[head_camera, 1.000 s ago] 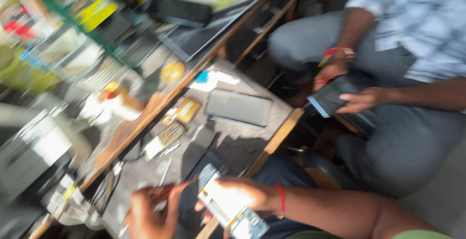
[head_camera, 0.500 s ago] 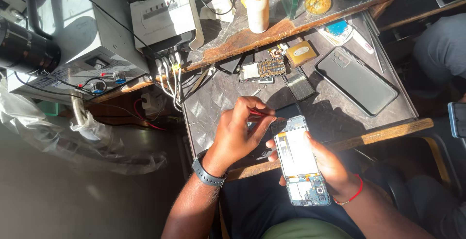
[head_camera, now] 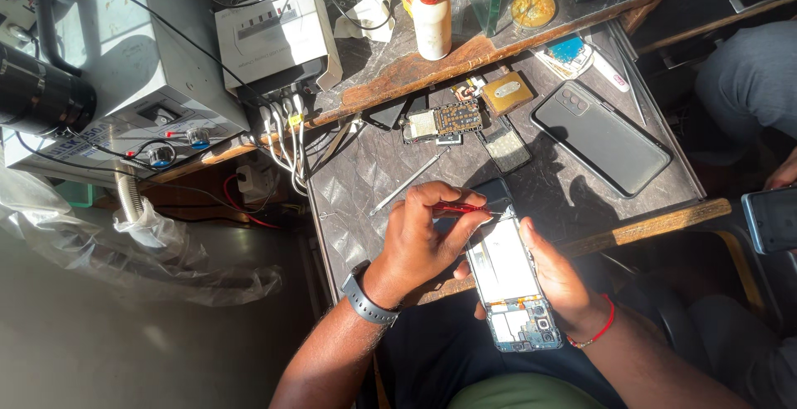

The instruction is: The person uses a small tool to pry open and disassemble a mobile phone, handling various internal components and the screen assembly.

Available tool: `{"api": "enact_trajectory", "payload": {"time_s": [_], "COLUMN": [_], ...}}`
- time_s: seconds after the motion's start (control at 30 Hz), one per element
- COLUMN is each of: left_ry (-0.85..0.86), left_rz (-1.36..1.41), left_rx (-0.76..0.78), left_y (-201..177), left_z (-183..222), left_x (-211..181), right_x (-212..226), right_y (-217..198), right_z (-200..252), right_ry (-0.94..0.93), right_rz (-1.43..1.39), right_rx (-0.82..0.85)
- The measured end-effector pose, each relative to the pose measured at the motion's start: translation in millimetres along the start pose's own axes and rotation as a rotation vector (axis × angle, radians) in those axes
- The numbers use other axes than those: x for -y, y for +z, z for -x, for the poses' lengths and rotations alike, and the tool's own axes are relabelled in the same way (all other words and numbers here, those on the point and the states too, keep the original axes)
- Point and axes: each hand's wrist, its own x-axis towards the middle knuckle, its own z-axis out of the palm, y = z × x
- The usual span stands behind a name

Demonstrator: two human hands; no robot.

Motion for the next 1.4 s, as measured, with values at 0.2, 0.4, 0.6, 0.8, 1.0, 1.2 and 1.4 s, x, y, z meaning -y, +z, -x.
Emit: {"api": "enact_trajectory", "payload": {"time_s": [0.2,0.4,0.6,0.8,1.0,1.2,1.4], "left_ry": [0.039,0.093,0.096,0.035,-0.020,0.004,0.064], "left_rz": [-0.059,-0.064,0.057,-0.190,-0.288,-0.246,0.058], "left_rx": [-0.038,0.000,0.126,0.360,0.300,0.334,0.276], "left_y": [7.2,4.0,-4.8,-20.7,-12.2,-10.3,-11.4], "left_z": [0.2,-2.8,-16.1,-33.2,-45.3,-55.3,-50.7], "left_x": [1.7,-3.0,-21.7,-40.4,-53.7,-50.1,-43.7], "right_x": [0.9,1.8,3.5,2.6,3.6,3.5,3.3], "right_y": [3.1,6.3,6.0,0.7,-2.2,-1.7,0.7], "right_z": [-0.8,-2.2,-2.0,-0.4,2.7,2.8,2.9], "right_ry": [0.001,-0.018,0.008,0.025,-0.014,-0.018,-0.048], "right_rz": [0.004,0.013,0.050,0.140,0.110,0.045,-0.019], "right_rx": [-0.059,-0.041,-0.154,-0.102,-0.028,-0.028,-0.020]}}
